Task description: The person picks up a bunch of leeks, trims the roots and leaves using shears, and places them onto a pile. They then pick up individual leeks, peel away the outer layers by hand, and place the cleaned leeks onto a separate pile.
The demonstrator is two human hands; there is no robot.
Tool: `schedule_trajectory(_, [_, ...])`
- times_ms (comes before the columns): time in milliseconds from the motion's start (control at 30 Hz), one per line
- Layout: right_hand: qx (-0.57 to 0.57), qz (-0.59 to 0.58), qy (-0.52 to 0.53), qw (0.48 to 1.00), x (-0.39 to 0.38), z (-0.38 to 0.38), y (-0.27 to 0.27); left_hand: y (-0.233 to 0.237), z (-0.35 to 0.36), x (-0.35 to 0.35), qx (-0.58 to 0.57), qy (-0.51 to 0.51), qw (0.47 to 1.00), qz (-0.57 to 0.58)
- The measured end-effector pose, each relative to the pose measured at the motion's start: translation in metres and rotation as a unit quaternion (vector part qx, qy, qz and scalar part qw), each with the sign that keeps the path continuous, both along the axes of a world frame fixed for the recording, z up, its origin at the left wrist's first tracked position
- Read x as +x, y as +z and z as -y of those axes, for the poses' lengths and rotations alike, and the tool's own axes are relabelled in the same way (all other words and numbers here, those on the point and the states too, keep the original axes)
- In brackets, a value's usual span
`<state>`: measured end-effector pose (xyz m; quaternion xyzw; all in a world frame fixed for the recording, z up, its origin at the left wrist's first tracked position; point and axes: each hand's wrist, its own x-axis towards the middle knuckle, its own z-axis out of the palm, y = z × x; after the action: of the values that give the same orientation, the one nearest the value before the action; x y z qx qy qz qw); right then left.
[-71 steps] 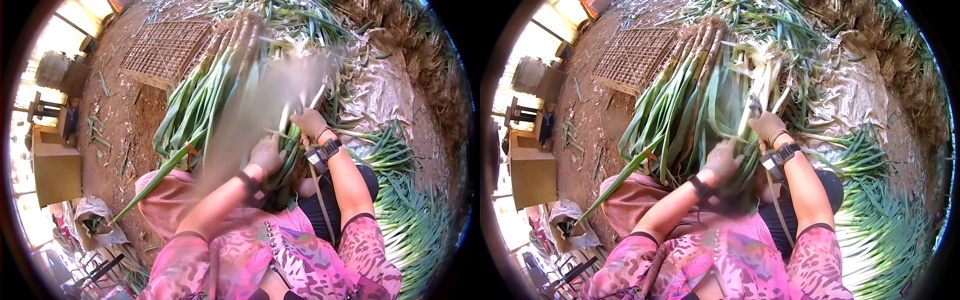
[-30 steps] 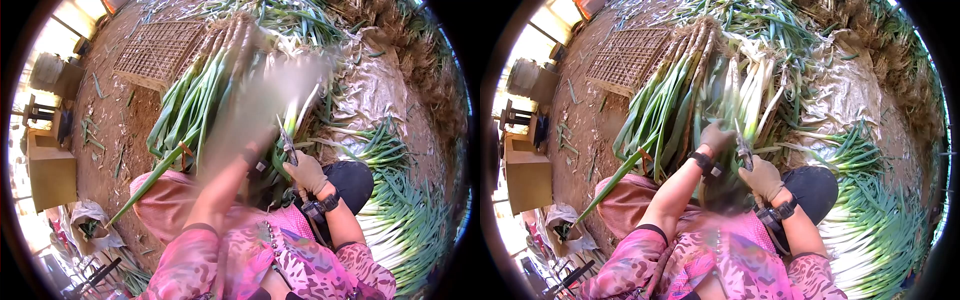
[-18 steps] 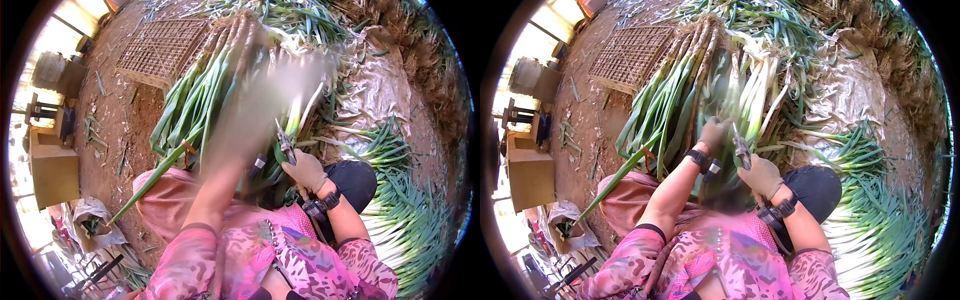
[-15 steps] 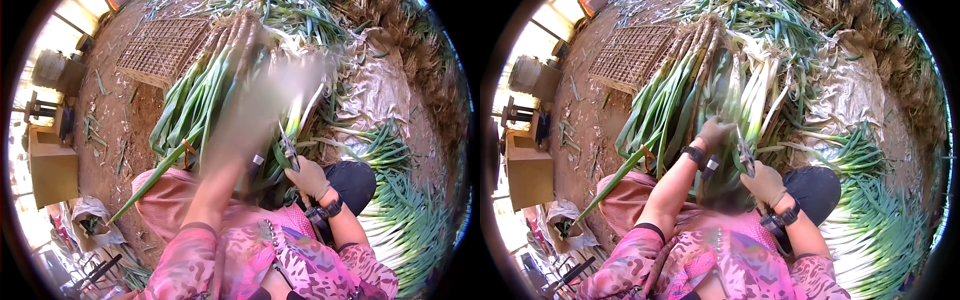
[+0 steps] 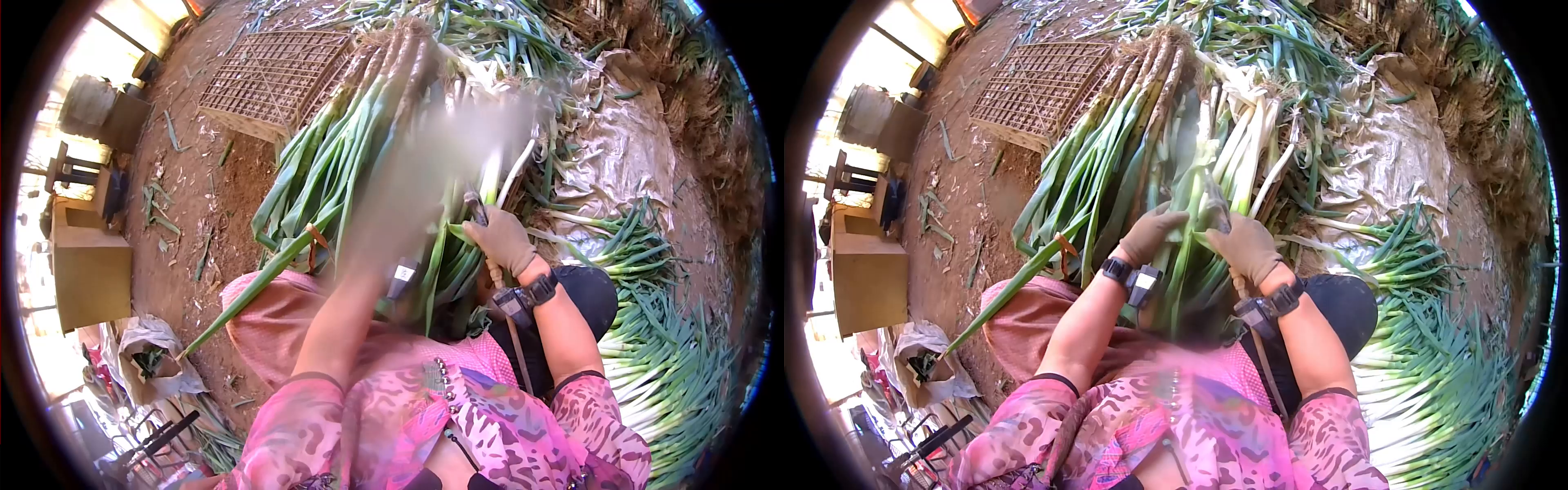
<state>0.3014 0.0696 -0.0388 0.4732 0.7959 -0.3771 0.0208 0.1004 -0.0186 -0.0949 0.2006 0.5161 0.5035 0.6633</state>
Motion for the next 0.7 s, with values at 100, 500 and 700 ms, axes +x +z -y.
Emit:
schedule_trajectory(100, [-0.006, 0.008, 0.025, 1.0, 0.011, 0.019, 0.019, -0.013, 0.007, 0.002, -0.005, 0.032, 0.999, 0.019])
schedule_trajectory(500, [0.036, 0.089, 0.041, 0.995, -0.029, -0.034, 0.001, -0.039, 0.016, 0.016, 0.011, 0.07, 0.996, -0.045])
schedule_trajectory(700, [-0.14, 0.157, -0.004, 0.978, -0.07, -0.091, -0.012, -0.053, 0.022, 0.022, 0.013, 0.064, 0.997, -0.049])
